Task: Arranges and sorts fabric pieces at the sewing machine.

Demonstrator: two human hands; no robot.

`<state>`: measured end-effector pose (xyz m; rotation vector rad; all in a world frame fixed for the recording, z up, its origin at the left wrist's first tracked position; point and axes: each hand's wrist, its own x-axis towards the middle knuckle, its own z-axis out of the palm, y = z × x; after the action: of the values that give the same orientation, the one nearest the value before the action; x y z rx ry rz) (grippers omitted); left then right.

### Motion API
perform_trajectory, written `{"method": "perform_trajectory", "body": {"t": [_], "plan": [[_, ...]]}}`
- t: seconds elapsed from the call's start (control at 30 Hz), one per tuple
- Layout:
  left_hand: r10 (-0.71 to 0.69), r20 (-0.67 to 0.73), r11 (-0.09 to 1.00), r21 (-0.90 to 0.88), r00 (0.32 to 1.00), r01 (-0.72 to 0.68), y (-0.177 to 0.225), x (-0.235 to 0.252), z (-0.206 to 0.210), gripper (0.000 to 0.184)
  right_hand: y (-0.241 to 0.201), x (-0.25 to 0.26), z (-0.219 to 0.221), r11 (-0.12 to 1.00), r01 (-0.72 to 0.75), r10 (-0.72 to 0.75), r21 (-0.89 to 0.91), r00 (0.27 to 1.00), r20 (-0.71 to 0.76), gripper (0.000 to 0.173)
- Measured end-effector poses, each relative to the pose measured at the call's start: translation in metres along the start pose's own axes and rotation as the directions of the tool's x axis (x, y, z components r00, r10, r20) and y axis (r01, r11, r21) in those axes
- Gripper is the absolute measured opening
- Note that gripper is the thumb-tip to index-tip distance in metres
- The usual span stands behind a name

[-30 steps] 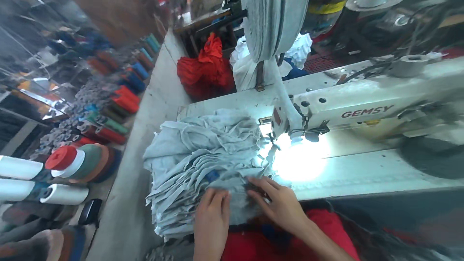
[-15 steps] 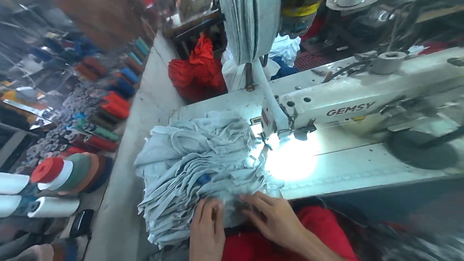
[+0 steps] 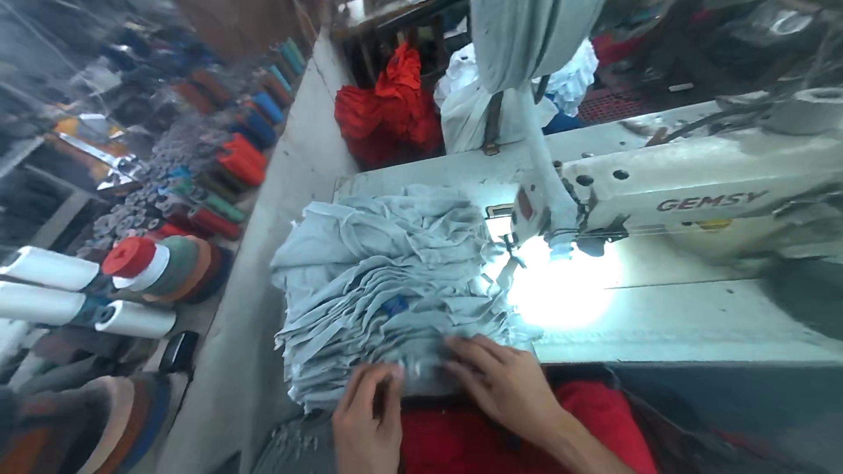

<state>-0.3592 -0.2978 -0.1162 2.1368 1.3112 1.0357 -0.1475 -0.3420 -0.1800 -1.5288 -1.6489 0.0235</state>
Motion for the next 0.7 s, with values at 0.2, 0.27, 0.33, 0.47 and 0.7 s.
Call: {"method": "perform_trajectory", "body": {"t": [0.2,0.27,0.33,0.47,0.7], "plan": [[-0.021,0.067,0.992,0.123,0.998,0.012,0.001,0.000,0.010,0.016,0.003,-0.013,-0.005,0.994,-0.083,0.082,0.076,0.997,0.007,0.035],[-0.004,0.102,0.979,0.201,0.995,-0.017,-0.001,0.003,0.023,0.023,-0.001,-0.013,-0.006,0.995,-0.069,0.067,0.074,0.998,0.021,0.034],[-0.006,0.139,0.967,0.253,0.990,-0.030,-0.006,0.005,0.030,0.025,-0.003,-0.014,-0.006,0.996,-0.057,0.054,0.065,0.998,0.036,0.035],[0.002,0.141,0.950,0.309,0.990,-0.046,-0.006,-0.001,0.022,0.013,-0.005,-0.014,-0.007,0.999,-0.026,0.024,0.041,0.998,0.052,0.035],[-0.075,0.088,0.990,0.123,0.993,0.063,0.000,-0.025,0.010,0.013,-0.022,-0.003,0.006,0.982,0.177,-0.168,-0.072,0.979,0.116,0.027]]}}
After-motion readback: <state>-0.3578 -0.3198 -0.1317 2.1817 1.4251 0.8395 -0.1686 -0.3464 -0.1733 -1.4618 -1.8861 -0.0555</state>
